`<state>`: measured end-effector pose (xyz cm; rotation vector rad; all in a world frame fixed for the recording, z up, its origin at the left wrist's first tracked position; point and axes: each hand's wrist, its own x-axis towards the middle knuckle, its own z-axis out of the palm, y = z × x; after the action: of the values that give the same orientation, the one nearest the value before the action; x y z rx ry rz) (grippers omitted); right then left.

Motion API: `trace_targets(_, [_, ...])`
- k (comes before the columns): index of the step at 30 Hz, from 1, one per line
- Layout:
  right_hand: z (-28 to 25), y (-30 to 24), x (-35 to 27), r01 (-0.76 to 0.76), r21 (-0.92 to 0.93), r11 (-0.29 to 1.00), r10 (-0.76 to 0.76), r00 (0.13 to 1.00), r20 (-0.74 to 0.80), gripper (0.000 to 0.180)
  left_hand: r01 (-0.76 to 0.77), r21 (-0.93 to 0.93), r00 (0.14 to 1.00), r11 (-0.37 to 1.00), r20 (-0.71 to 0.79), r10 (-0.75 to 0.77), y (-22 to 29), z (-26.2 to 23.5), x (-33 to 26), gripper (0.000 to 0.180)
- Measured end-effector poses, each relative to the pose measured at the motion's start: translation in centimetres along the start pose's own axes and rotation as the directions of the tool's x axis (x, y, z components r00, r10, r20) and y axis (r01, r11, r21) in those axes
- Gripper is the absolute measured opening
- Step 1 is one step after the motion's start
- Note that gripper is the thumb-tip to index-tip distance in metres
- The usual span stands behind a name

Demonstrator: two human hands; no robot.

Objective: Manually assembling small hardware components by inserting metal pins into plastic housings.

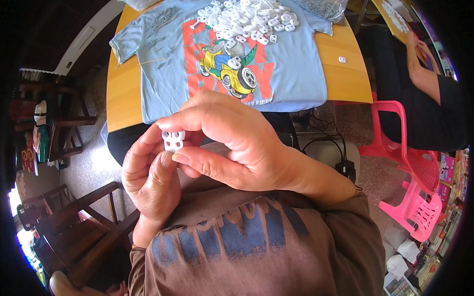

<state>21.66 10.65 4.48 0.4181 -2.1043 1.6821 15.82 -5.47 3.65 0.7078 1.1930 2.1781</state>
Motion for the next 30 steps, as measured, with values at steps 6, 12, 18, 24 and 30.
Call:
trace_targets(6, [0.2, 0.1, 0.0, 0.064, -0.090, 0.994, -0.064, 0.998, 0.003, 0.030, -0.043, 0.072, 0.999, 0.996, 0.033, 0.041, -0.3, -0.3, -0.2, 0.038])
trace_targets(12, [0.2, 0.3, 0.0, 0.080, -0.080, 0.994, -0.079, 0.997, 0.019, 0.030, -0.082, 0.116, 0.997, 0.990, 0.010, 0.082, -0.3, -0.2, -0.3, 0.035])
trace_targets(18, [1.3, 0.9, -0.2, 0.137, -0.041, 0.990, -0.138, 0.990, -0.013, 0.029, -0.103, 0.128, 0.994, 0.986, -0.010, 0.105, -0.3, 0.2, -0.4, 0.034])
trace_targets(24, [1.7, 1.1, -0.6, 0.140, 0.021, 0.990, -0.139, 0.989, -0.044, 0.025, -0.009, 0.153, 1.000, 0.988, -0.018, 0.012, 0.2, -0.2, -0.9, 0.032])
trace_targets(30, [1.9, 1.2, -0.8, 0.200, -0.016, 0.980, -0.201, 0.979, -0.043, 0.026, -0.017, 0.157, 1.000, 0.987, 0.000, 0.017, 0.1, -0.1, -1.0, 0.031])
